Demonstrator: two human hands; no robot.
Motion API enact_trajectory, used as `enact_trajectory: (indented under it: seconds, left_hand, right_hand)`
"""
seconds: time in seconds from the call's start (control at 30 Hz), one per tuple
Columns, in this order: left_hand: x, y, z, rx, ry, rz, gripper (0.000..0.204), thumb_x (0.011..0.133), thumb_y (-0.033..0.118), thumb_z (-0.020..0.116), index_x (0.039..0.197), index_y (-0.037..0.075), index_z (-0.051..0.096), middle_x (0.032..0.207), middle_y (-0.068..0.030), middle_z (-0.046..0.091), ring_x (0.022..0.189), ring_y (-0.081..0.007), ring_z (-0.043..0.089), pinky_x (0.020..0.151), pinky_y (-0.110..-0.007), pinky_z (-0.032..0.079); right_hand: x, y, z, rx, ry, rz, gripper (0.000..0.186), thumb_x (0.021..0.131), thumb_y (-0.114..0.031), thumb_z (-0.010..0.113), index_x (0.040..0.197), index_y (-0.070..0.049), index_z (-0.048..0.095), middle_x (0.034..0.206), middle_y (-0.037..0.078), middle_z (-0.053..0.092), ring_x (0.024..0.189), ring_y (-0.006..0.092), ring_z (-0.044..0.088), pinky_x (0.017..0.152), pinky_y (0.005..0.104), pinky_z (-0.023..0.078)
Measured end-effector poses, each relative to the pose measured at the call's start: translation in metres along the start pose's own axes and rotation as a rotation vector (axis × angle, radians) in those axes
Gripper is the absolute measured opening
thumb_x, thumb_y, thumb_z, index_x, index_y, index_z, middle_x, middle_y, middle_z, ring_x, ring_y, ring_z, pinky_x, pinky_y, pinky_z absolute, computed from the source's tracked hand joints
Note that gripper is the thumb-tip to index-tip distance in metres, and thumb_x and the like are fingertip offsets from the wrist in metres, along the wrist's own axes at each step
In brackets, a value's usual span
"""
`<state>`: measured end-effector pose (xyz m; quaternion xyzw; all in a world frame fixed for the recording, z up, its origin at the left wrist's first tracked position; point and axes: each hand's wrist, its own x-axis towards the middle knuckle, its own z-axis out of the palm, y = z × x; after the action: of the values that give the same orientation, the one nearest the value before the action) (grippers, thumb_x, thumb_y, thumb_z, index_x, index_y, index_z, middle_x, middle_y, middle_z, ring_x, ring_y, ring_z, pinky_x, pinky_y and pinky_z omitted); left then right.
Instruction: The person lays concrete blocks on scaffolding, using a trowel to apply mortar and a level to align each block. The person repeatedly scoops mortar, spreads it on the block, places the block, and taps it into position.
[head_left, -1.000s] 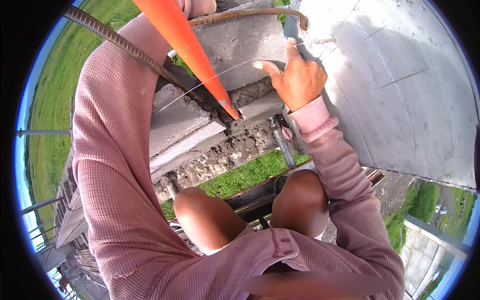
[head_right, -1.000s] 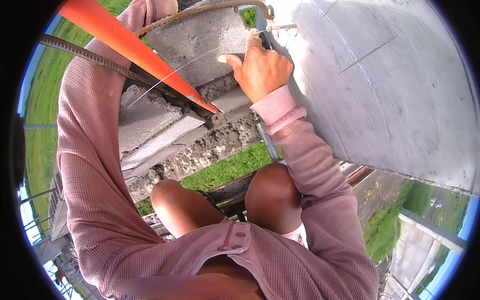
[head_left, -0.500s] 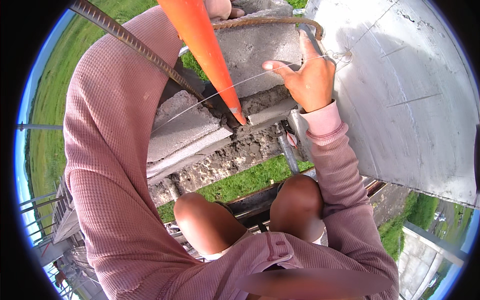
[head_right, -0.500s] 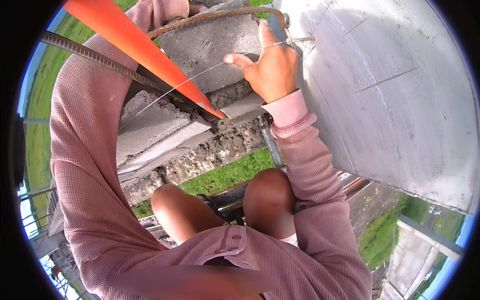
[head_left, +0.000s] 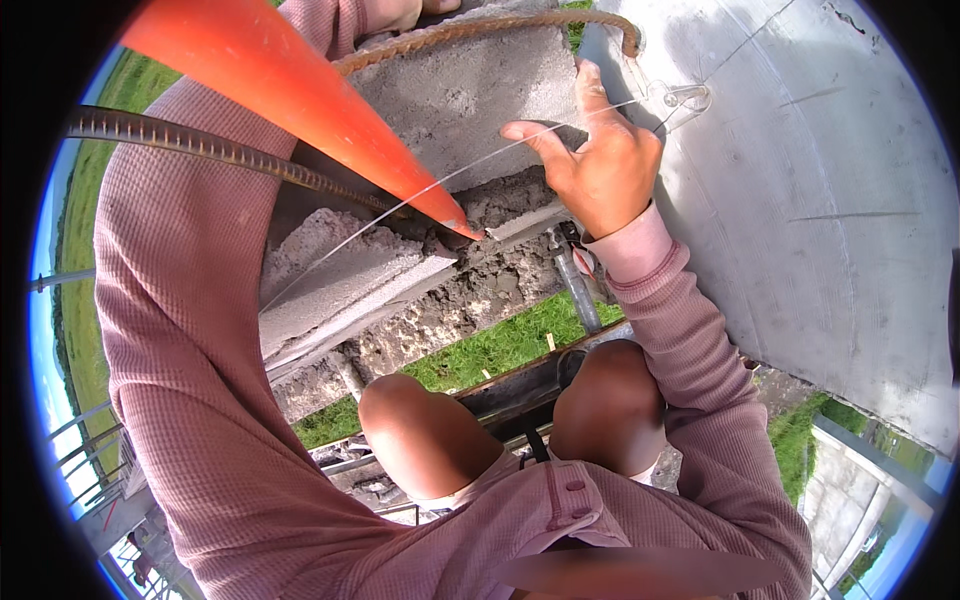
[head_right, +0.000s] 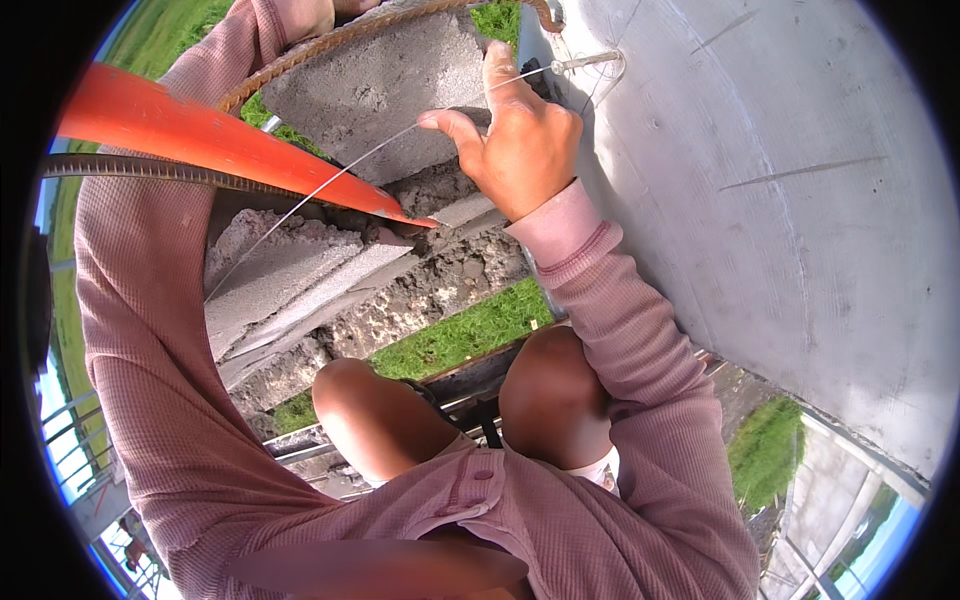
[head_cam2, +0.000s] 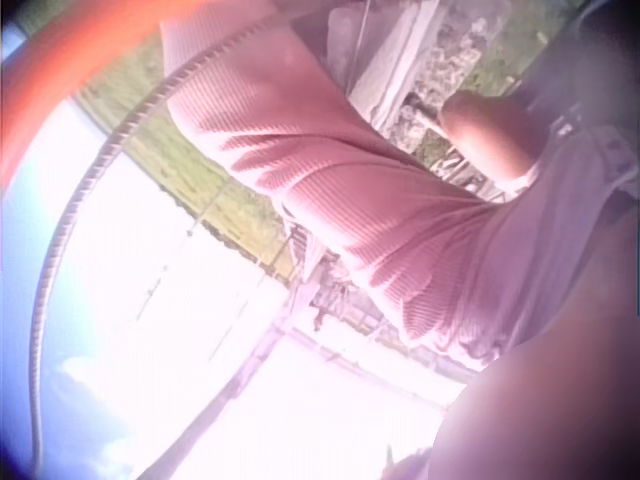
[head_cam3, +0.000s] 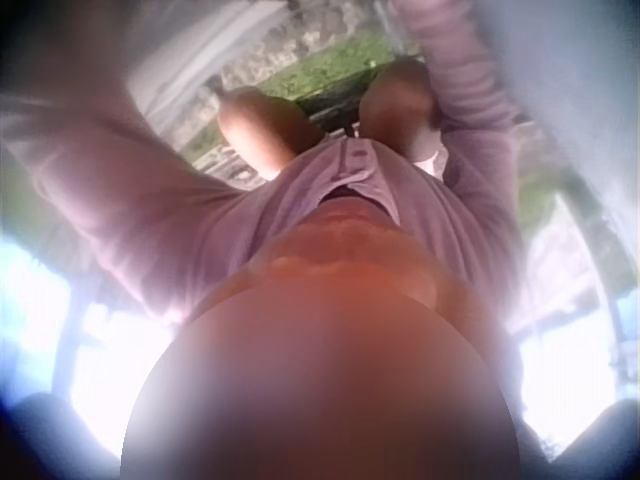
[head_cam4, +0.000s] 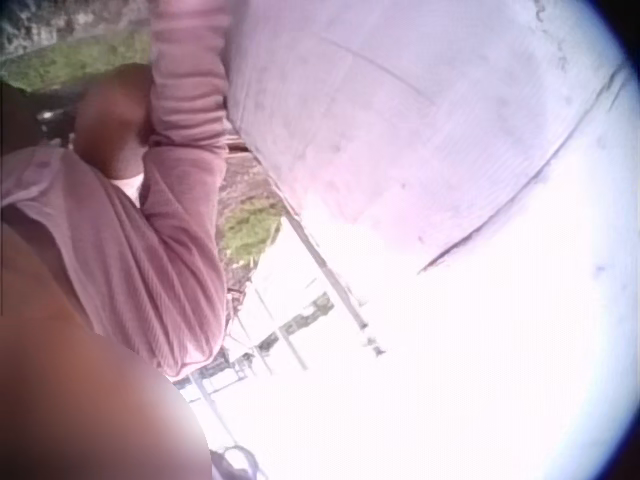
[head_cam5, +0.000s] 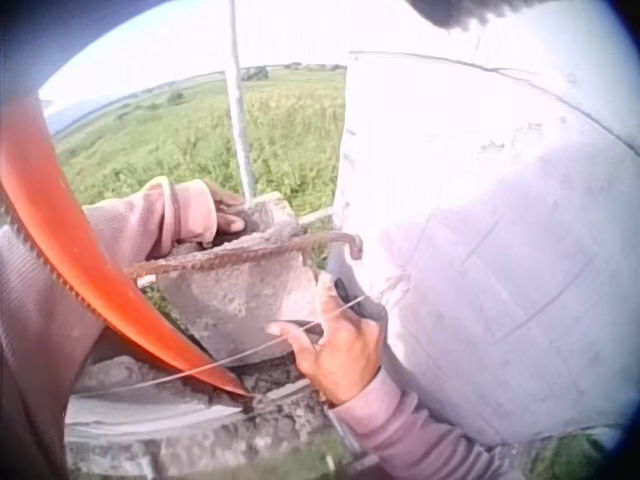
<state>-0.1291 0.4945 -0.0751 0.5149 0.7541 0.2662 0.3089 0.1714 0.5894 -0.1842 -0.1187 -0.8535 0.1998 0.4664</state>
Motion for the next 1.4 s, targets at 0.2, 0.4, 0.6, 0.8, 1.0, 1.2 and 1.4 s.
enact_trajectory:
  seconds: [0.2, 0.4, 0.6, 0.8, 1.0, 1.2, 1.4]
  left_hand:
    - [-0.006, 0.001, -0.002, 0.062, 0.021, -0.024, 0.038, 0.090, 0.034, 0.078, 0.118, 0.008, 0.073, 0.097, -0.0046, 0.075, 0.087, -0.0131, 0.066, 0.077, -0.034, 0.052]
    - [-0.002, -0.002, -0.002, 0.112, 0.013, -0.032, 0.038, 0.091, 0.036, 0.078, 0.118, 0.009, 0.074, 0.096, -0.0051, 0.075, 0.087, -0.0135, 0.066, 0.078, -0.036, 0.052]
    - [0.000, -0.008, -0.002, 0.198, 0.011, -0.064, 0.038, 0.091, 0.037, 0.077, 0.117, 0.010, 0.074, 0.095, -0.0057, 0.076, 0.087, -0.0139, 0.067, 0.078, -0.038, 0.052]
    - [0.024, -0.037, -0.004, 0.351, 0.024, -0.101, 0.039, 0.091, 0.039, 0.076, 0.117, 0.011, 0.075, 0.095, -0.0062, 0.076, 0.087, -0.0143, 0.067, 0.079, -0.040, 0.052]
    - [0.041, -0.044, -0.005, 0.878, 0.068, -0.243, 0.039, 0.091, 0.041, 0.076, 0.117, 0.011, 0.075, 0.094, -0.0067, 0.077, 0.087, -0.0146, 0.068, 0.080, -0.042, 0.052]
    - [0.025, -0.018, -0.004, 0.449, -0.038, -0.190, 0.024, 0.089, 0.020, 0.073, 0.110, 0.007, 0.076, 0.098, -0.0071, 0.077, 0.082, -0.0175, 0.068, 0.079, -0.037, 0.054]
    - [0.020, -0.024, -0.010, 0.482, -0.111, -0.069, 0.023, 0.082, 0.014, 0.078, 0.104, 0.008, 0.076, 0.092, -0.0074, 0.077, 0.077, -0.0158, 0.068, 0.074, -0.036, 0.053]
  right_hand:
    - [-0.006, -0.002, 0.002, -0.038, -0.014, 0.061, 0.074, 0.073, -0.036, 0.091, 0.121, 0.014, 0.065, 0.077, 0.028, 0.069, 0.063, 0.0312, 0.073, 0.061, 0.0364, 0.057]
    - [-0.005, 0.002, 0.007, -0.005, 0.023, -0.001, 0.075, 0.074, -0.039, 0.091, 0.121, 0.014, 0.066, 0.065, 0.024, 0.066, 0.051, 0.0286, 0.066, 0.057, 0.0374, 0.055]
    - [-0.008, 0.007, 0.006, -0.033, 0.015, 0.011, 0.081, 0.073, -0.046, 0.090, 0.122, 0.014, 0.065, 0.060, 0.020, 0.064, 0.050, 0.0282, 0.065, 0.057, 0.0368, 0.055]
    - [-0.006, -0.001, 0.001, -0.013, -0.105, 0.101, 0.079, 0.075, -0.044, 0.087, 0.125, 0.013, 0.063, 0.089, 0.029, 0.071, 0.073, 0.0371, 0.073, 0.066, 0.0412, 0.059]
    - [0.015, 0.002, 0.001, 0.143, -0.229, 0.303, 0.074, 0.075, -0.030, 0.088, 0.130, 0.011, 0.061, 0.107, 0.030, 0.071, 0.098, 0.0361, 0.074, 0.086, 0.0407, 0.057]
    - [-0.024, -0.003, -0.062, 0.188, -0.212, 0.050, 0.061, 0.084, -0.021, 0.080, 0.133, 0.007, 0.059, 0.127, 0.029, 0.065, 0.119, 0.0436, 0.063, 0.104, 0.0425, 0.051]
    - [-0.068, -0.015, -0.105, 0.324, -0.444, 0.247, 0.056, 0.088, -0.018, 0.076, 0.136, 0.005, 0.058, 0.135, 0.029, 0.060, 0.129, 0.0435, 0.056, 0.109, 0.0465, 0.046]
